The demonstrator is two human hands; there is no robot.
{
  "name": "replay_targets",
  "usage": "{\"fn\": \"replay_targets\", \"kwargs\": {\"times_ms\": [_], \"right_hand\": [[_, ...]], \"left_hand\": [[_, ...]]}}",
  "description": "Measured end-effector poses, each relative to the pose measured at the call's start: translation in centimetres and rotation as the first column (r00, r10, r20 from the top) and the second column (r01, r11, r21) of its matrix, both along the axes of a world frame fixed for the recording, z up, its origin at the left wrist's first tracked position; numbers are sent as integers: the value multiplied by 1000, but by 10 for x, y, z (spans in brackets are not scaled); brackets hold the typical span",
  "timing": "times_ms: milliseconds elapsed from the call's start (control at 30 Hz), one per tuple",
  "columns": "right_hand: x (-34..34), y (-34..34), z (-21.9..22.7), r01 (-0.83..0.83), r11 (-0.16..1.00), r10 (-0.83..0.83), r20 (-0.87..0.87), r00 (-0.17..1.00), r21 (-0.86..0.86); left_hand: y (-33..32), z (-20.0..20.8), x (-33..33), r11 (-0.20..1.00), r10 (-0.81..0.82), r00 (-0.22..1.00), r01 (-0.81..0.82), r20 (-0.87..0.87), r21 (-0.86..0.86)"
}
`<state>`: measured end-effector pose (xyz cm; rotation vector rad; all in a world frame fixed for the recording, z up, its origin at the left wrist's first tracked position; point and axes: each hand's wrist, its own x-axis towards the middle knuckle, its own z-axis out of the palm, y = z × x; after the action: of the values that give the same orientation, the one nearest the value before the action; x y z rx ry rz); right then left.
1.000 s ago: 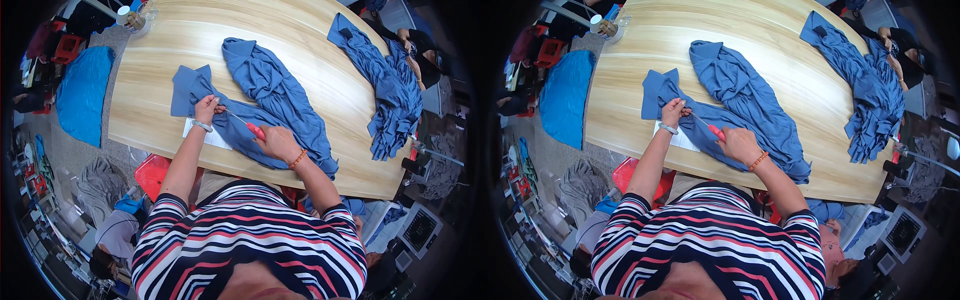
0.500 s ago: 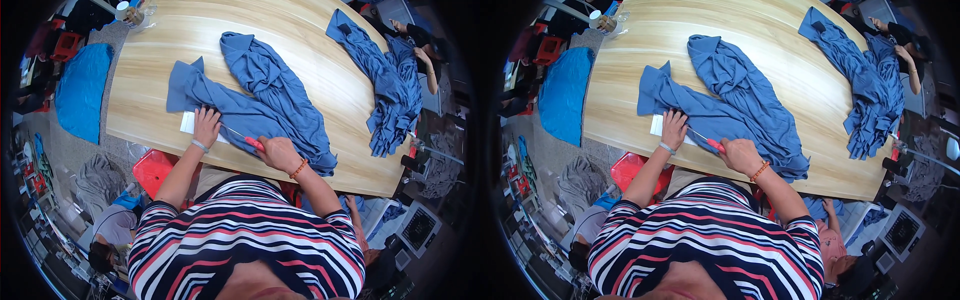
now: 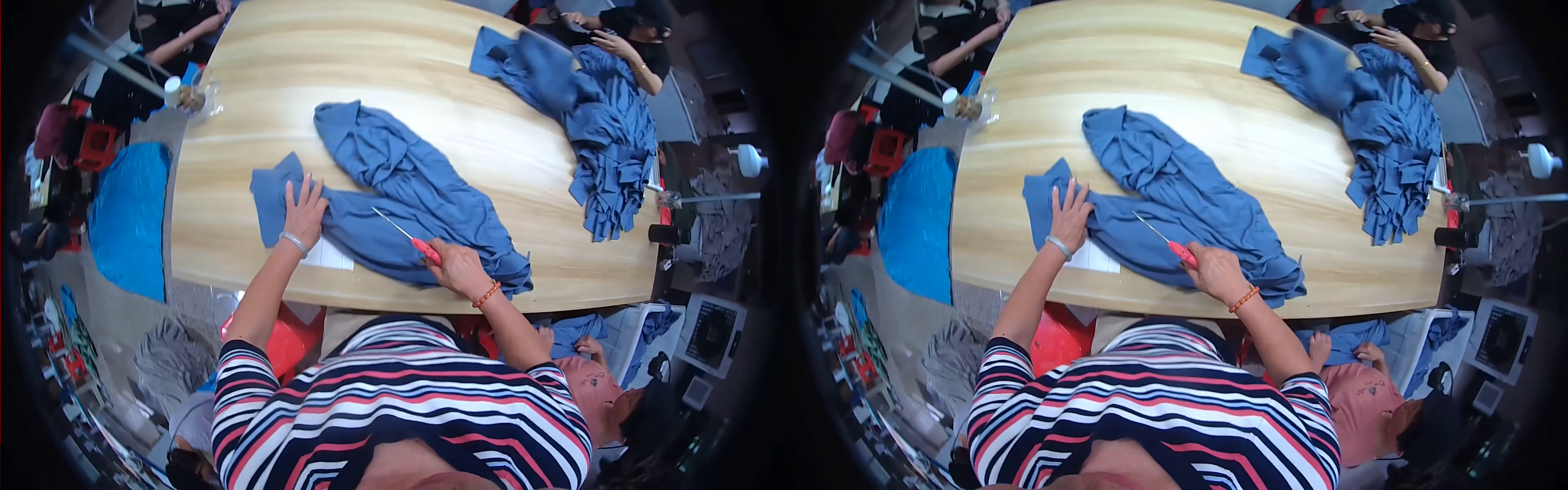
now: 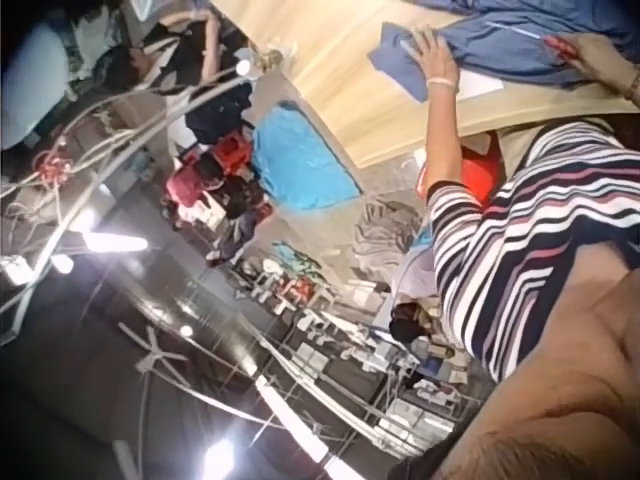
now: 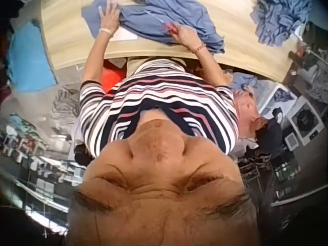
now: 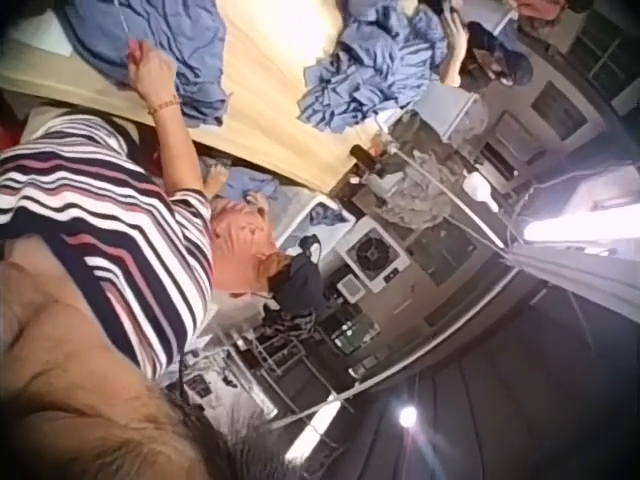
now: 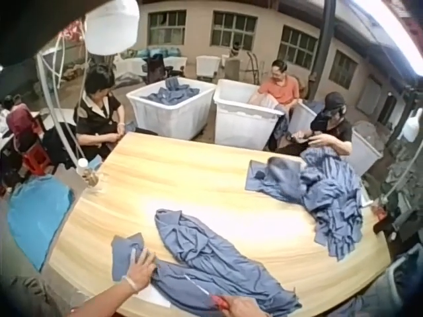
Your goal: Trimming excess threads from blue fabric garments using small scissors.
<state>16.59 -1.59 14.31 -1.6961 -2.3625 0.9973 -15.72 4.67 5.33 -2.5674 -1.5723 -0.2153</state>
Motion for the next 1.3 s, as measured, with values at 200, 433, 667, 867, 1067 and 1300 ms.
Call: {"fn": "replay_targets", "kwargs": {"times_ms": [200,433,667,867,1067,1300], "right_hand": [[39,3,-3,338,941,-338,8,941,25],[99,3,-27,626,777,-625,-28,780,63],[96,4,-47,702,711,-698,84,711,-34],[76,-4,-56,700,713,-699,116,706,37],[75,-4,-72,682,718,-696,184,694,138],[79,-3,-67,633,754,-657,179,733,174]], "left_hand": [[8,-13,-11,837,240,863,48,445,-546],[55,173,15,894,266,244,299,933,-333],[165,337,56,957,-190,21,227,981,181],[244,380,10,907,-370,91,-179,924,381],[290,285,-21,854,-294,374,-310,880,417],[253,38,-36,997,-36,910,61,412,-46]]}}
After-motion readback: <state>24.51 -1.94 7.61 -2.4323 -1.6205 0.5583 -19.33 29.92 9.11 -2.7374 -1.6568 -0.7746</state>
